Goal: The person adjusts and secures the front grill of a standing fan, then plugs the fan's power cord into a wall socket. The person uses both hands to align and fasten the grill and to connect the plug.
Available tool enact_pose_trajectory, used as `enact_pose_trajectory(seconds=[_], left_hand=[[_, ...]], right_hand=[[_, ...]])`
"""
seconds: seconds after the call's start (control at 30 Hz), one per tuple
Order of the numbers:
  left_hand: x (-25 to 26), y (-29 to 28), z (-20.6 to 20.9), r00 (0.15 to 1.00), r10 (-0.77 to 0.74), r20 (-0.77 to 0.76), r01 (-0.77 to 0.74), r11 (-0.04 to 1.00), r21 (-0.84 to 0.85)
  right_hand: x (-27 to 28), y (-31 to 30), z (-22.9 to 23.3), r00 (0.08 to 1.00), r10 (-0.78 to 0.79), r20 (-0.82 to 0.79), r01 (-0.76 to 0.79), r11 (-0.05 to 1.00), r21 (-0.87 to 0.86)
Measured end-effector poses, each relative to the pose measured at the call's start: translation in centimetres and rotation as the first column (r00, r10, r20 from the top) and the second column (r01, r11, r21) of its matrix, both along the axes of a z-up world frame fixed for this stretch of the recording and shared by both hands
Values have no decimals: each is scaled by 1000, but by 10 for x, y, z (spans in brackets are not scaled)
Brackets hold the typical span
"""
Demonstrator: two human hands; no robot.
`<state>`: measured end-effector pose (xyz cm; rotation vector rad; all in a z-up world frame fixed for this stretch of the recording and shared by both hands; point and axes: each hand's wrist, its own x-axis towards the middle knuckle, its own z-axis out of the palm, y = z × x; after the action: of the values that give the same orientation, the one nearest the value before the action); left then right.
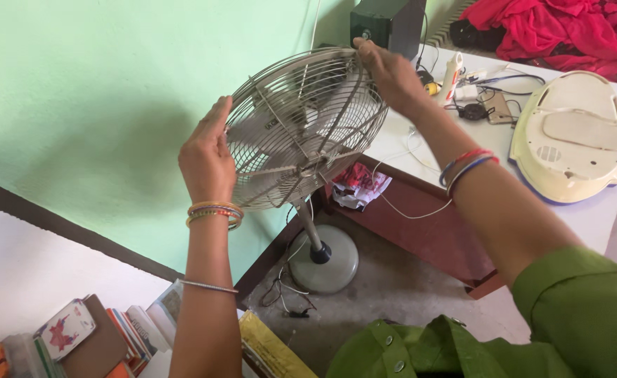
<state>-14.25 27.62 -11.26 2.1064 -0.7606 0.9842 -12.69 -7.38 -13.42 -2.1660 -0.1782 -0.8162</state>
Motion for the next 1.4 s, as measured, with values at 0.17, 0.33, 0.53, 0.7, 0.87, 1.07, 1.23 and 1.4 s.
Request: enact_pose_trajectory(seconds=[0.17, 0.33, 0.53, 0.7, 0.87, 1.07, 1.23, 1.4], left_hand=[[-9, -3, -6, 1000, 8, -27, -9, 999, -33], [-15, -6, -9, 998, 30, 62, -27, 999, -44], [-16, -5, -16, 996, 42, 79, -36, 996, -78], [-11, -6, -22, 999, 21, 45, -15, 992, -126], [-14, -2, -20, 991, -65, 118, 73, 995, -69], [-15, 9, -19, 984, -72, 164, 69, 997, 25], [-4, -5, -27, 974, -61, 219, 76, 995, -62], [-5, -19, -36, 982, -82, 172, 106, 985, -134]], right_hand=[[5, 2, -17, 993, 75, 96, -76, 997, 12], [8, -8, -10, 981, 193, 25, -195, 968, 160], [14, -8, -26, 962, 235, 141, -257, 951, 172], [15, -8, -34, 936, 261, 236, -312, 925, 215], [16, 17, -19, 986, -7, 169, -27, 980, 195], [8, 75, 4, 978, 35, 205, -41, 999, 27], [3, 86, 7, 908, -31, 418, 83, 991, -107], [34, 61, -7, 956, -28, 291, 51, 996, -71]])
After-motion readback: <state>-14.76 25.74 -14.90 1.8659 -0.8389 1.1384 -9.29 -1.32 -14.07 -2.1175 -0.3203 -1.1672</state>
